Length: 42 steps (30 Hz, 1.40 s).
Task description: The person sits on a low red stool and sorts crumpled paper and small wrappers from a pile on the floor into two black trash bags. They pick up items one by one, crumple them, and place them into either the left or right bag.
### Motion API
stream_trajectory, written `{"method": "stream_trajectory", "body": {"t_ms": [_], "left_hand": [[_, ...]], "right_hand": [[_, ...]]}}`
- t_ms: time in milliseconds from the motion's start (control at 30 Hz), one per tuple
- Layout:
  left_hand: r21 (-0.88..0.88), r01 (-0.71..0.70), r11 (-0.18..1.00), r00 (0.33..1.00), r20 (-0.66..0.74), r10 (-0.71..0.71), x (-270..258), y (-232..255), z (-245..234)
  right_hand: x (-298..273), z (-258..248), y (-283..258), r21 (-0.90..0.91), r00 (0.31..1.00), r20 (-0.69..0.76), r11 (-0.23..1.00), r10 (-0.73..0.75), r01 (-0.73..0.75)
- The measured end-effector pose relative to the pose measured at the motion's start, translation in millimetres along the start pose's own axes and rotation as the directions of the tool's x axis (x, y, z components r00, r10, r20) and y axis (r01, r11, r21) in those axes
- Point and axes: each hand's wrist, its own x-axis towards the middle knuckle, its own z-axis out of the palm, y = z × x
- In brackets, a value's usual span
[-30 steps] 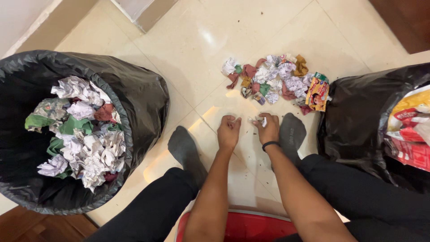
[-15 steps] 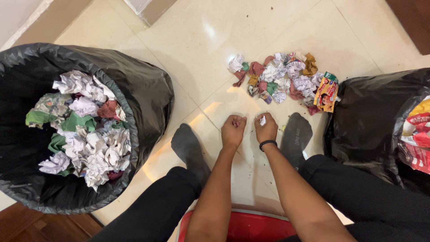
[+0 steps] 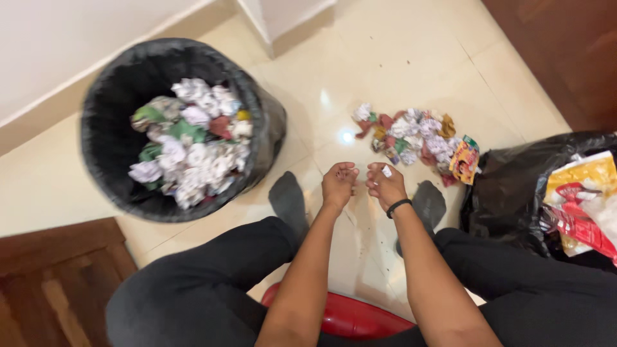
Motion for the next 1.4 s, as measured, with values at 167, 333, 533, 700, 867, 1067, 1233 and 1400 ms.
{"method": "stream_trajectory", "body": {"t_ms": [167,333,533,700,867,1067,1233,1400], "left_hand": [[-0.132,-0.304,0.943,0.949,0.050,0.313,-52.5,64.7,-32.7],[0.128,-0.466,0.875,0.865,-0.142,0.482,-107.0,168.0,-102.5],[0.308,-0.610,0.730,0.627,-0.375,0.683,-129.9,269.1,-207.0],[0.633,-0.348,0.692,0.484,-0.511,0.711,-117.4,311.1,-264.3],[0.697,-0.157,0.700,0.671,-0.444,0.593,-103.1,310.2,-283.1],[0.794,-0.236,0.561,0.454,-0.421,0.786,-100.7,309.2,-292.7],[0.718,-0.386,0.580,0.467,-0.390,0.794,-112.7,315.8,-286.0],[0.573,-0.595,0.563,0.458,-0.334,0.824,-105.7,304.1,-227.4]], "right_hand": [[-52.9,80.7,-51.8,0.227,0.995,0.100,0.973,0.013,-0.035],[-103.3,181.6,-84.1,0.050,0.967,0.186,0.984,-0.176,0.170],[-137.1,288.4,-103.8,0.038,0.874,0.386,0.952,-0.296,0.305],[-120.1,345.8,-97.7,-0.130,0.849,0.452,0.921,-0.274,0.367],[-74.3,366.3,-81.5,-0.289,0.888,0.269,0.849,-0.372,0.443],[-53.1,389.7,-89.7,-0.008,0.682,0.634,0.879,-0.364,0.476],[-74.2,361.7,-115.7,0.073,0.606,0.621,0.806,-0.497,0.587],[-85.6,244.8,-122.7,0.093,0.758,0.291,0.806,-0.584,0.585]]}}
